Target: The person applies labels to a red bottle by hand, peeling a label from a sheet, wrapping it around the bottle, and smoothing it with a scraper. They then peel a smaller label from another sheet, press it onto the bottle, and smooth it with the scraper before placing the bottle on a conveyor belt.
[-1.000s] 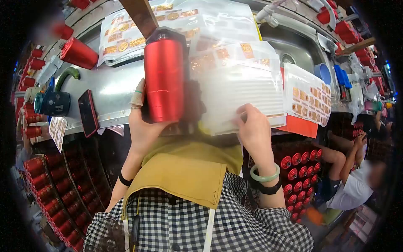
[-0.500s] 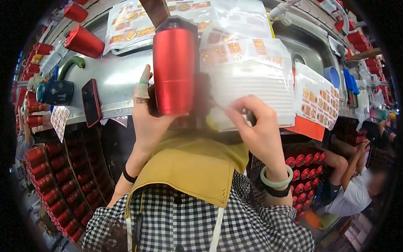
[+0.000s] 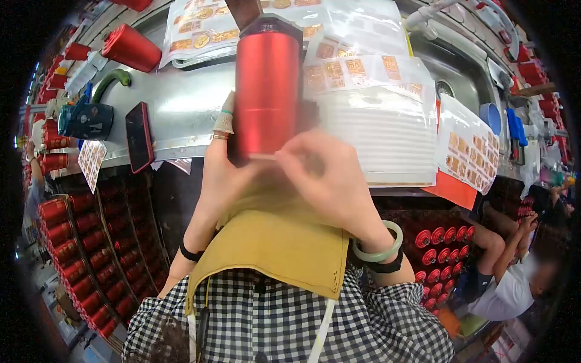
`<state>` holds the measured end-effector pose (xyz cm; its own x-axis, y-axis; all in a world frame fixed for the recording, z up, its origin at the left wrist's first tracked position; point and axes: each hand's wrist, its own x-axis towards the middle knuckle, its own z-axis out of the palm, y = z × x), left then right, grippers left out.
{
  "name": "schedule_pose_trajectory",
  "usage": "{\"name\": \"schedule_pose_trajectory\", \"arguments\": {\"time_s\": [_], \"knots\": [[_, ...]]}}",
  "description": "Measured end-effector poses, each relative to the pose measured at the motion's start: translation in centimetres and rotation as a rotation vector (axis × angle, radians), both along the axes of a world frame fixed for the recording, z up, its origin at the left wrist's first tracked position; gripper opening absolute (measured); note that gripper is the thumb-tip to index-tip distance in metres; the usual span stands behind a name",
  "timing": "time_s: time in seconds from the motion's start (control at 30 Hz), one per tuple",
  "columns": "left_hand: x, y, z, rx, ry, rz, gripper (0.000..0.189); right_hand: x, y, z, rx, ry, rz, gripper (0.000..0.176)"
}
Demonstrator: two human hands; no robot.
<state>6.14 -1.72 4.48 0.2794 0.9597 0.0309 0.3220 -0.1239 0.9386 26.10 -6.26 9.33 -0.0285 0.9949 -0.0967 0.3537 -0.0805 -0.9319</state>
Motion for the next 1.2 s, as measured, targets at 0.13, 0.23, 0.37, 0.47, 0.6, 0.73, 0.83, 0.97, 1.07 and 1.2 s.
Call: {"name": "schedule_pose_trajectory", "arguments": {"time_s": [0.13, 0.23, 0.37, 0.47, 0.6, 0.73, 0.83, 0.97, 1.07, 1.2], "knots": [[-0.8, -0.9, 0.4, -0.023, -0.055, -0.090, 0.105, 0.4, -0.2, -0.2, -0.066, -0.028, -0.040, 0.017], [-0.9, -1.0, 0.4, -0.121, -0.326, -0.081, 0.093, 0.6, -0.2, -0.5, -0.052, -0.038, -0.045, 0.018], [-0.8, -1.1, 0.2, -0.144, -0.312, -0.062, 0.082, 0.3, -0.1, -0.8, -0.048, -0.037, -0.055, 0.018], [-0.5, -1.3, 0.4, -0.147, -0.326, -0.065, 0.083, 0.3, -0.2, -1.0, -0.084, -0.009, -0.077, 0.018], [-0.5, -1.3, 0.3, -0.140, -0.349, -0.056, 0.083, 0.3, -0.2, -1.1, -0.067, 0.009, -0.089, 0.018], [-0.3, -1.4, 0.7, -0.161, -0.360, -0.056, 0.082, 0.3, -0.1, -1.2, -0.073, 0.037, -0.090, 0.018], [-0.5, -1.3, 0.0, -0.127, -0.336, -0.062, 0.081, 0.4, -0.1, -1.1, -0.085, 0.037, -0.088, 0.018], [-0.2, -1.5, 0.5, -0.166, -0.350, -0.055, 0.082, 0.4, -0.1, -1.1, -0.092, 0.052, -0.087, 0.018], [-0.3, -1.5, 0.3, -0.168, -0.381, -0.040, 0.081, 0.3, 0.0, -1.1, -0.083, 0.045, -0.085, 0.017], [-1.4, -1.4, -0.8, 0.224, -0.236, 0.012, 0.061, 0.4, 0.0, -1.0, -0.104, 0.064, -0.090, 0.017]]}}
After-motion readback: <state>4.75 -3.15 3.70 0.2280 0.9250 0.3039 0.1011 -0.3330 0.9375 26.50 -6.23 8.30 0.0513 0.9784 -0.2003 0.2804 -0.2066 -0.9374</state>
